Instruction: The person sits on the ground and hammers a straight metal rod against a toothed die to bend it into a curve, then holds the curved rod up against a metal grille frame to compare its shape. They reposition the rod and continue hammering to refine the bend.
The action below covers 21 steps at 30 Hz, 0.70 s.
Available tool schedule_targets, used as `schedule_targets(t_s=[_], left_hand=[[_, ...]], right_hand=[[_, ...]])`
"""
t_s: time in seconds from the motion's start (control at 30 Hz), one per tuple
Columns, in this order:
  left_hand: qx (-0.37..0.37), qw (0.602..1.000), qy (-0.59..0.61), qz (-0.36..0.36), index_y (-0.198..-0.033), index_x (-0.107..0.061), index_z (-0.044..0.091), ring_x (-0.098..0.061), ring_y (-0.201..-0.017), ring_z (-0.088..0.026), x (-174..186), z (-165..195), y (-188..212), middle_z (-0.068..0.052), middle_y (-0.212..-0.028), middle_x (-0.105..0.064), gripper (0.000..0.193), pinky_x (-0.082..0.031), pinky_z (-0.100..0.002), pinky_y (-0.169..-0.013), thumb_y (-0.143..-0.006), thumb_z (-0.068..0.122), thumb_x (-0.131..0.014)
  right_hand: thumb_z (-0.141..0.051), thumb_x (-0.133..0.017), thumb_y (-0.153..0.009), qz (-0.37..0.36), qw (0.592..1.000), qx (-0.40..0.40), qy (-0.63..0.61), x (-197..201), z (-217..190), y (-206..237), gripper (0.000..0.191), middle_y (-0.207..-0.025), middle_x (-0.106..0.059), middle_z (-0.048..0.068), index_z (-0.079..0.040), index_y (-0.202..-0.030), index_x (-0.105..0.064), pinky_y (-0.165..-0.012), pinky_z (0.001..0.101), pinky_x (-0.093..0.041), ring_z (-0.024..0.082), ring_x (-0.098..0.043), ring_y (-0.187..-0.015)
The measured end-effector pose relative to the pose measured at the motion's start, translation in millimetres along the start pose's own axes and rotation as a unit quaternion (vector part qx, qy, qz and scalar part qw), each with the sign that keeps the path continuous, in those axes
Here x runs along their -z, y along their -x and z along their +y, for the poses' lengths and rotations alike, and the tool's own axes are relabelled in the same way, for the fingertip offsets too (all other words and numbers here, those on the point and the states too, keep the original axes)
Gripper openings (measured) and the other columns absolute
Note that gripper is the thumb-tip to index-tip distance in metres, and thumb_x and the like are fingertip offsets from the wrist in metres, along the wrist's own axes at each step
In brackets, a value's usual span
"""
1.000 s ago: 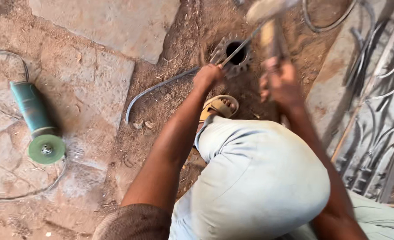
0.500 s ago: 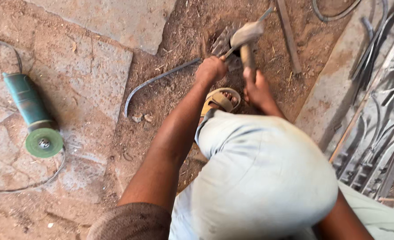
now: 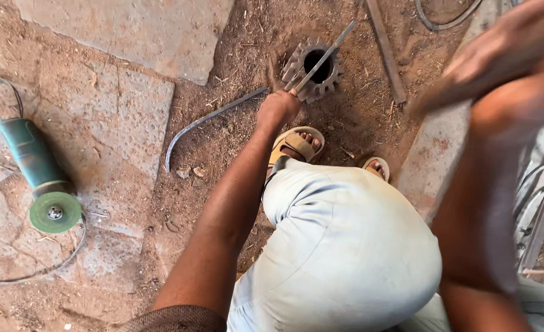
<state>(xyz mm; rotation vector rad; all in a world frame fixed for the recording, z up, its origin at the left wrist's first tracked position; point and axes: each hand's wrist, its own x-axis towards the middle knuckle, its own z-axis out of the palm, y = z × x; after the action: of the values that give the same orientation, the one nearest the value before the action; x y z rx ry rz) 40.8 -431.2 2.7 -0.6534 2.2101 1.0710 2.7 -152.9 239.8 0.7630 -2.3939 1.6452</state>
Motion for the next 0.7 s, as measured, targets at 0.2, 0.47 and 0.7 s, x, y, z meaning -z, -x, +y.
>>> schedule_targets(t_s=[0.2,0.47,0.7], left_hand=[[0.007,1.0,0.023,0.008,-0.136,-0.058,0.001,-0.057,-0.129,-0.04,-6.5,-5.3,-7.2,-0.023,-0.138,-0.061,0.062,-0.045,-0.052,-0.109,-0.104,0.049,-0.034],[0.009,1.0,0.011,-0.014,-0.124,-0.069,0.006,-0.061,-0.126,-0.041,0.8,-7.9,6.0,-0.021,-0.135,-0.064,0.058,-0.049,-0.054,-0.105,-0.102,0.049,-0.038],[0.015,1.0,0.007,-0.002,-0.132,-0.064,0.004,-0.063,-0.126,-0.039,1.3,-10.4,4.3,-0.022,-0.136,-0.064,0.06,-0.05,-0.05,-0.106,-0.106,0.049,-0.035]], right_hand=[[-0.054,-0.047,-0.111,0.193,0.969,0.004,0.156,-90.7,21.0,5.5,0.049,-0.078,-0.059,0.01,-0.006,-0.119,-0.055,-0.05,0.0331,-0.053,0.018,-0.061,-0.059],[-0.052,-0.053,-0.102,-0.136,0.872,-0.469,-0.001,-155.0,101.8,66.0,0.041,-0.066,-0.063,0.008,-0.013,-0.114,-0.059,-0.044,0.0333,-0.052,0.016,-0.06,-0.048],[-0.047,-0.057,-0.105,-0.025,0.988,-0.131,-0.075,-49.1,-7.3,15.8,0.039,-0.073,-0.06,0.006,-0.009,-0.114,-0.052,-0.044,0.0338,-0.051,0.015,-0.058,-0.051]])
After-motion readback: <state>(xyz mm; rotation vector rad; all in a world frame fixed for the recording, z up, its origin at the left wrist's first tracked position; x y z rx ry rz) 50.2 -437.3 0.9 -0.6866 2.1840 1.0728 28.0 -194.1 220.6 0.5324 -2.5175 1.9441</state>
